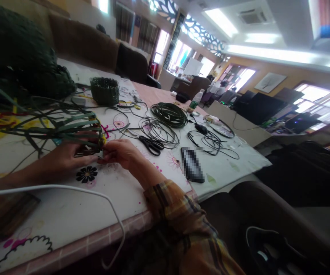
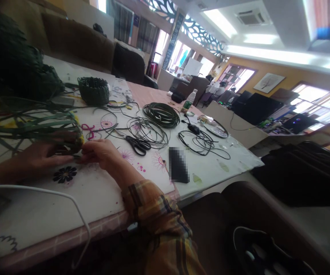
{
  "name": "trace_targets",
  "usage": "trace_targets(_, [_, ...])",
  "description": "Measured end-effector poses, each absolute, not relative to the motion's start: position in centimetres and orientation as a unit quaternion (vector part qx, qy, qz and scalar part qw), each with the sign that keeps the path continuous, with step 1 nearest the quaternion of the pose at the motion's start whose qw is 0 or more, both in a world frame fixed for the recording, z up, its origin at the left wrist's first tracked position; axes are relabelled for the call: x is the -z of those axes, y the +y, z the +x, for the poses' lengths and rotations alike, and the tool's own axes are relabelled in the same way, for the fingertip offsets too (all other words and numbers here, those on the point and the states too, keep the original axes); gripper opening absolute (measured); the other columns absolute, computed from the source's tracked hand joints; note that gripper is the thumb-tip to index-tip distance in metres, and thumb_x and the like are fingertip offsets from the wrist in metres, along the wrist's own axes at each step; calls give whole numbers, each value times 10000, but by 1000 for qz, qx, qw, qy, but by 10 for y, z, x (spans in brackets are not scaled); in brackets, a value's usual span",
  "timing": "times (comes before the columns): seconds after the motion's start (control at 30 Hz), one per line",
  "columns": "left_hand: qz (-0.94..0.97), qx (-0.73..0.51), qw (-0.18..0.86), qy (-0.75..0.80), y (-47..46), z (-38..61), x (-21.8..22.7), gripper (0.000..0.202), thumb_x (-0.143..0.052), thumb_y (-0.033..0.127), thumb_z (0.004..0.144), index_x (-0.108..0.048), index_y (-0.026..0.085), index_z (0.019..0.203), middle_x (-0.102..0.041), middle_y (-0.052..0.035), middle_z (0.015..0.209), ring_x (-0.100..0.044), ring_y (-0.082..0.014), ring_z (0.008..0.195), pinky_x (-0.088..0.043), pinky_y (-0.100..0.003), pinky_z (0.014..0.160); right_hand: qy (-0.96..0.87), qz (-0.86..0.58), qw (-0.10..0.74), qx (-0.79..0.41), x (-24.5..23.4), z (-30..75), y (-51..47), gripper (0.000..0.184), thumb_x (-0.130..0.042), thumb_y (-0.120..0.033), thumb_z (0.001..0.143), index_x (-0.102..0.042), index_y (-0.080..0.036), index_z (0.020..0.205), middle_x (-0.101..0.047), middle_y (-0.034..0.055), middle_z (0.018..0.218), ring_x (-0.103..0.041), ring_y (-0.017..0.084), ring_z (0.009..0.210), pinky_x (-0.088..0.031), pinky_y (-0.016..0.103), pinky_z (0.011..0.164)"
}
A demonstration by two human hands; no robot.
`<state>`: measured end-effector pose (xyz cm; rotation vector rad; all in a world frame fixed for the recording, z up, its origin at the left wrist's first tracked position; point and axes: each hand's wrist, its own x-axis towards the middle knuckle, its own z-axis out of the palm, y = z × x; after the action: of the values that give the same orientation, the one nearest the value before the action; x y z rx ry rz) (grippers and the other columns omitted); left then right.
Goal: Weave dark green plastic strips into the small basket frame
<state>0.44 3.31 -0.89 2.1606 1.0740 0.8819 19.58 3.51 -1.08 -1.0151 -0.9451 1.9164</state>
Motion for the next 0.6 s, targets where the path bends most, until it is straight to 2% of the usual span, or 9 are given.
trace_targets(0.2, [770, -386, 209, 463, 24, 19, 7, 416, -582, 567, 848, -755, 210, 971, -761, -60, 1035, -678, -277, 975, -531, -388, 967, -375, -398, 403, -733, 18, 188, 38, 147, -723, -215, 789, -629, -161, 690, -669, 26, 619, -662, 157, 543, -624, 294, 619])
trace_targets(0.3, [759, -394, 197, 479, 23, 21, 5, 416, -549, 571, 863, -747, 206, 889, -755, -40, 909, -671, -252, 866, -542, -361, 897, -371, -374, 433, -732, 19, 183, 36, 164, -731, -244, 797, -627, -165, 698, -677, 30, 636, -685, 174, 580, -633, 322, 671])
trace_targets(0.37, [743, -406, 203, 491, 23, 20, 4, 423, -525, 574, 871, -732, 207, 833, -741, -33, 844, -659, -235, 810, -547, -346, 868, -356, -345, 449, -743, 18, 179, 32, 139, -706, -206, 808, -630, -159, 702, -677, 27, 635, -692, 168, 597, -628, 309, 697])
trace_targets(0.5, [690, -444, 199, 536, 25, 19, 1, 407, -549, 563, 828, -720, 193, 816, -751, -50, 926, -669, -234, 878, -541, -323, 870, -337, -308, 490, -742, 13, 174, 24, 136, -620, -96, 823, -617, -151, 699, -666, 5, 628, -693, 132, 599, -605, 261, 722])
trace_targets(0.6, [617, -458, 210, 605, 28, 12, -7, 428, -566, 575, 802, -704, 173, 847, -712, -46, 836, -638, -203, 765, -513, -282, 677, -355, -320, 534, -698, 7, 179, 25, 179, -598, -58, 808, -560, -163, 669, -628, -26, 602, -676, 117, 577, -602, 261, 728])
